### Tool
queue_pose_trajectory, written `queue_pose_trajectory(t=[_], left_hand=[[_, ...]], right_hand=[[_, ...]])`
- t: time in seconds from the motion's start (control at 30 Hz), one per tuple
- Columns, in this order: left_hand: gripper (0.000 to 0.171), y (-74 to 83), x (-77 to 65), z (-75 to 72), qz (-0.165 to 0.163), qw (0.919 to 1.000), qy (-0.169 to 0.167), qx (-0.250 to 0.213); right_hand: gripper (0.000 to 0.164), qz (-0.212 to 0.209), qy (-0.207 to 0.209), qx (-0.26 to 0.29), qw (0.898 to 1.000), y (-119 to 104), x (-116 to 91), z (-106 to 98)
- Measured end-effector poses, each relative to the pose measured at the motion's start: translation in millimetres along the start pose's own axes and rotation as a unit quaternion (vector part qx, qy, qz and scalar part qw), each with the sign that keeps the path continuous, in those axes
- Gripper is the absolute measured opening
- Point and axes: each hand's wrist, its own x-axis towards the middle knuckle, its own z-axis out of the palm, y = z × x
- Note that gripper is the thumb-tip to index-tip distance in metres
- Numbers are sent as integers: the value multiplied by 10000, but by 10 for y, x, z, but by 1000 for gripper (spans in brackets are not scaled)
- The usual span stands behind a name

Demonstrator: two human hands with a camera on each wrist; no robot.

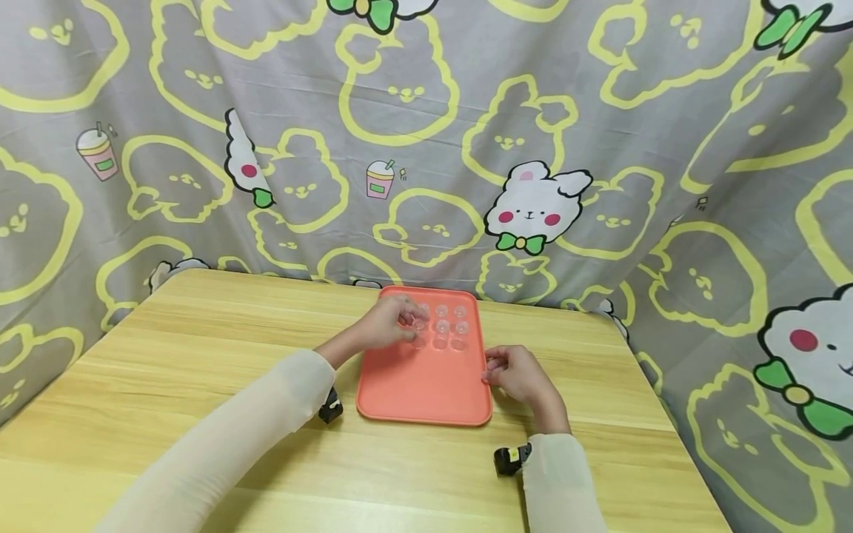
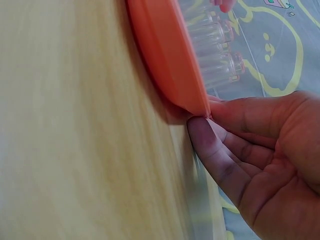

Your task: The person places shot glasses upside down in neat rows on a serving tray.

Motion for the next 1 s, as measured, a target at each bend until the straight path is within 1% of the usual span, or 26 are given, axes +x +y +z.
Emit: queue_pose_trajectory(t=[0.2,0.33,0.63,0.9,1.0], left_hand=[[33,-8,-2,26,-76,9999,75,63],[31,-16,11,45,-38,9999,134,61],[29,-9,10,47,0,9992,180,364],[34,12,7,43,65,9985,104,541],[37,45,-19,0,15,9981,53,606]], right_hand=[[39,9,-20,31,10000,-6,5,7],[39,26,-17,35,10000,-10,3,0],[40,37,-83,20,10000,-19,46,4],[40,-10,-54,-3,10000,-16,49,-1],[40,-35,-74,-1,10000,-8,49,-10]])
